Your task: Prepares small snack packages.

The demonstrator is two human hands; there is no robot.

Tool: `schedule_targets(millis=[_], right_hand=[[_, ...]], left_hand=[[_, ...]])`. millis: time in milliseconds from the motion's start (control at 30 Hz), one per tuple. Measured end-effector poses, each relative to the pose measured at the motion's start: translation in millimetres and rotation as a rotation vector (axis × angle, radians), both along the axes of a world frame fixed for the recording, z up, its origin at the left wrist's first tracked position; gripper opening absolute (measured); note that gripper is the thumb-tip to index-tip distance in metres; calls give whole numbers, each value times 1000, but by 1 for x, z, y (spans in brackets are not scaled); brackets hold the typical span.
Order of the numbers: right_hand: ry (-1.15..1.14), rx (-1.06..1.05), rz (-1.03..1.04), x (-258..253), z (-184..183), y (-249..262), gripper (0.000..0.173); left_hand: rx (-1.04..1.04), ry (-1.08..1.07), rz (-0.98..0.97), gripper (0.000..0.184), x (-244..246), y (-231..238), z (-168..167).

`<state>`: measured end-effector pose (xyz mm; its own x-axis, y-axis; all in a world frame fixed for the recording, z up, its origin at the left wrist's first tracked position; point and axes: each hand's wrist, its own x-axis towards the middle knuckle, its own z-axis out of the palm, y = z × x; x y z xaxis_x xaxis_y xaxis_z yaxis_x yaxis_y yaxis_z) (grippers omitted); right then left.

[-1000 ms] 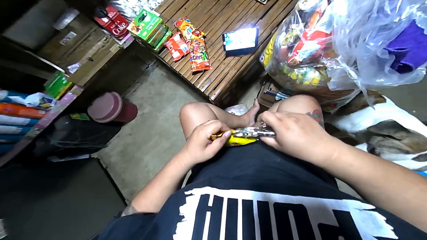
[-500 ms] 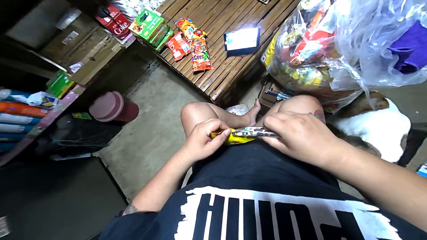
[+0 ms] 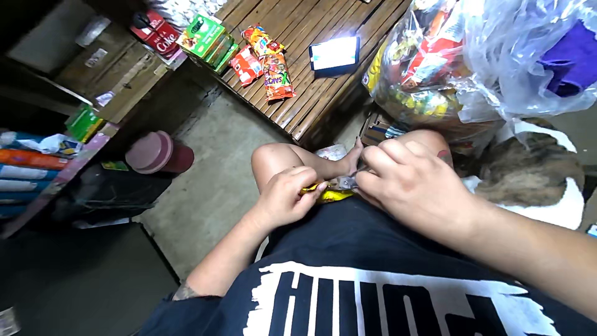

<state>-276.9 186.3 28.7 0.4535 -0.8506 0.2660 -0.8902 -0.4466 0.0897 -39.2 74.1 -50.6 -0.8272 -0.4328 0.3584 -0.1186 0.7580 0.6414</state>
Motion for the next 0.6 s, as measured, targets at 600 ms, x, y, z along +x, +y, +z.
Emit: schedule_targets(millis=[600], right_hand=[[-162,-177,-27,-9,-15,11,22]], left_hand=[[116,313,37,24,6,9,4]])
